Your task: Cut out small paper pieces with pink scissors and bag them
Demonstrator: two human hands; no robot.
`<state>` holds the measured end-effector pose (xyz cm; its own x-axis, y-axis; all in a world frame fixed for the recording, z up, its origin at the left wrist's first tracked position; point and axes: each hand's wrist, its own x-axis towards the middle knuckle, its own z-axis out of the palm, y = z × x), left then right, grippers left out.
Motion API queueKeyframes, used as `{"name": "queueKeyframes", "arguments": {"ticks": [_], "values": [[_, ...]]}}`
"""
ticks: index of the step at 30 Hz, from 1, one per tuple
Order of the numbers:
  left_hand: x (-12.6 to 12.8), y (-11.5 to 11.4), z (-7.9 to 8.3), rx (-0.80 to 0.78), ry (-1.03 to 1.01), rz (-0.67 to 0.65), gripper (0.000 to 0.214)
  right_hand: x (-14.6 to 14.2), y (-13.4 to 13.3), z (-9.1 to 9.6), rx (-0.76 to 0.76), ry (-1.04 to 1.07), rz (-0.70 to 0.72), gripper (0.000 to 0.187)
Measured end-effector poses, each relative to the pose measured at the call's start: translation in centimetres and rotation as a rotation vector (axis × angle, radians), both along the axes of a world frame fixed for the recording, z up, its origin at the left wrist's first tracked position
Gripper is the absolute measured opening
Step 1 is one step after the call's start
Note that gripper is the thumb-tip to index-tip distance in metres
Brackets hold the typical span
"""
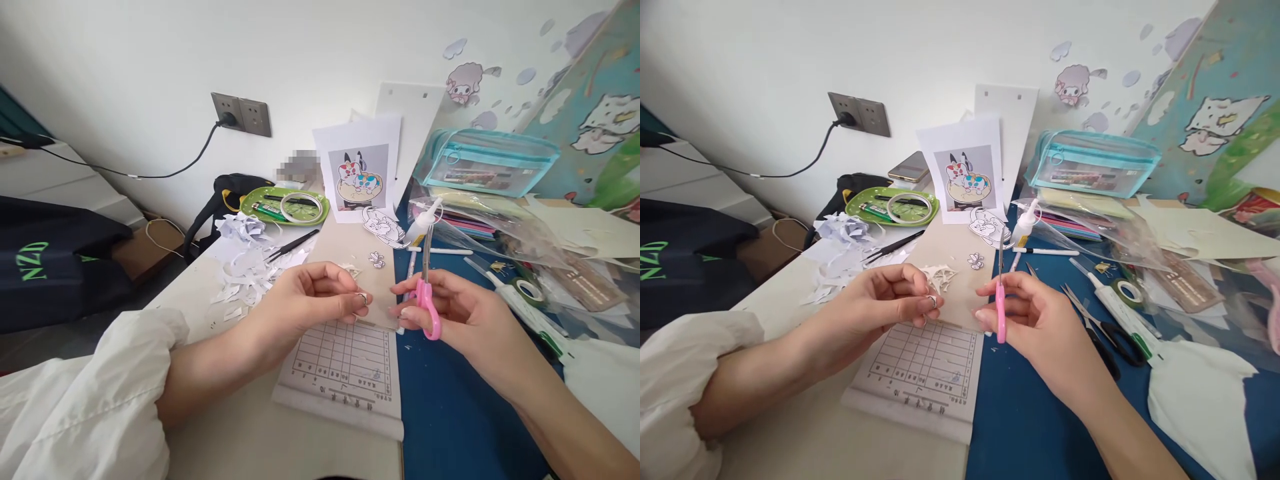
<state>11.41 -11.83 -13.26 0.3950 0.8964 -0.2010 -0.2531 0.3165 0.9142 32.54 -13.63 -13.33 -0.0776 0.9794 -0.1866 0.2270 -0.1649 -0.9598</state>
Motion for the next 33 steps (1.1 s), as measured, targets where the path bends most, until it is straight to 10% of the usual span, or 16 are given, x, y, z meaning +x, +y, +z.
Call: {"name": "queueKeyframes", "arguments": {"ticks": [6, 19, 33], "values": [[-0.3, 0.0, -0.3, 0.027, 0.039, 0.007, 0.012, 0.6, 0.2, -0.4, 0.411, -0.361, -0.078, 0.024], [-0.3, -0.1, 0.1, 0.102, 0.164, -0.003, 0.004, 0.5, 0.0, -0.6, 0.209, 0.199, -0.007, 0.012], [0.1, -0.4, -0.4, 0.091, -0.006, 0.018, 0.020, -1.8, -1.1, -0.4, 0.137, 0.124, 0.104, 0.006]]}}
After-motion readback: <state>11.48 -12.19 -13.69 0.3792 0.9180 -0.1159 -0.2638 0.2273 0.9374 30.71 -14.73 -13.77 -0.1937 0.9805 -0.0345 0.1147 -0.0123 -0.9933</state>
